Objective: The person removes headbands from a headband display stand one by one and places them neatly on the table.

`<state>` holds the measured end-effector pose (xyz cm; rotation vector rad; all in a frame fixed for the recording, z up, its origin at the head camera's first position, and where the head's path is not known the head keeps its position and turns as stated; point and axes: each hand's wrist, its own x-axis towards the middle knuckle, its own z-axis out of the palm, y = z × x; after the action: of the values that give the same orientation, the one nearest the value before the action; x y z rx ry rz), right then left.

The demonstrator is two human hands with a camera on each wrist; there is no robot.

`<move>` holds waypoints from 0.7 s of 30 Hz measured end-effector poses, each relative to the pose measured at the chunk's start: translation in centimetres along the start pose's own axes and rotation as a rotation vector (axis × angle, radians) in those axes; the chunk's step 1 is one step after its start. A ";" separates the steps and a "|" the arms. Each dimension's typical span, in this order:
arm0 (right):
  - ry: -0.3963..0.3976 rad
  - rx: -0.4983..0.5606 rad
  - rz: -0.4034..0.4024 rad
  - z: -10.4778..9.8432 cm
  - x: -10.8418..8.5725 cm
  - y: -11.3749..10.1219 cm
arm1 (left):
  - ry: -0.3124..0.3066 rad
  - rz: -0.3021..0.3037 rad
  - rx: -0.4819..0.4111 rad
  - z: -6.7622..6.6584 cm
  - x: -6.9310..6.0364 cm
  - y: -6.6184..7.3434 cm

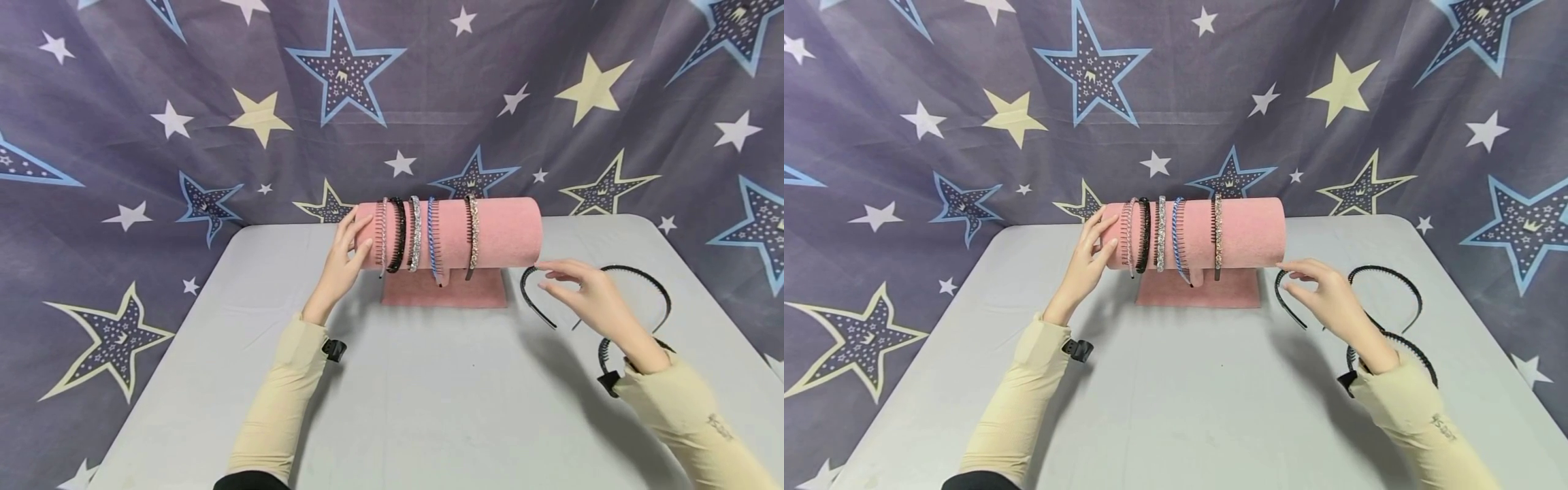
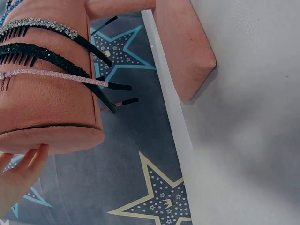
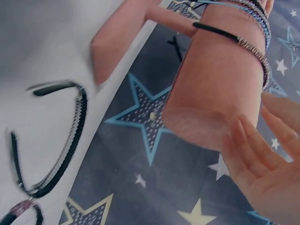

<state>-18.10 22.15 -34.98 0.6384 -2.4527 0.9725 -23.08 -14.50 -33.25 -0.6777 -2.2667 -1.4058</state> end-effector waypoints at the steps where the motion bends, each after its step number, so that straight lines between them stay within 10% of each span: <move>1: 0.001 0.005 -0.009 0.2 0.2 -0.2 | 0.000 0.000 -0.001 0.0 0.0 0.0; 21: 0.101 0.217 -0.072 3.7 2.8 -3.1 | -0.001 0.004 0.003 0.0 -0.1 0.0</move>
<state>-19.44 16.73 -34.30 0.7244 -2.2392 1.2210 -23.03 -14.50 -33.31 -0.6822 -2.2665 -1.3997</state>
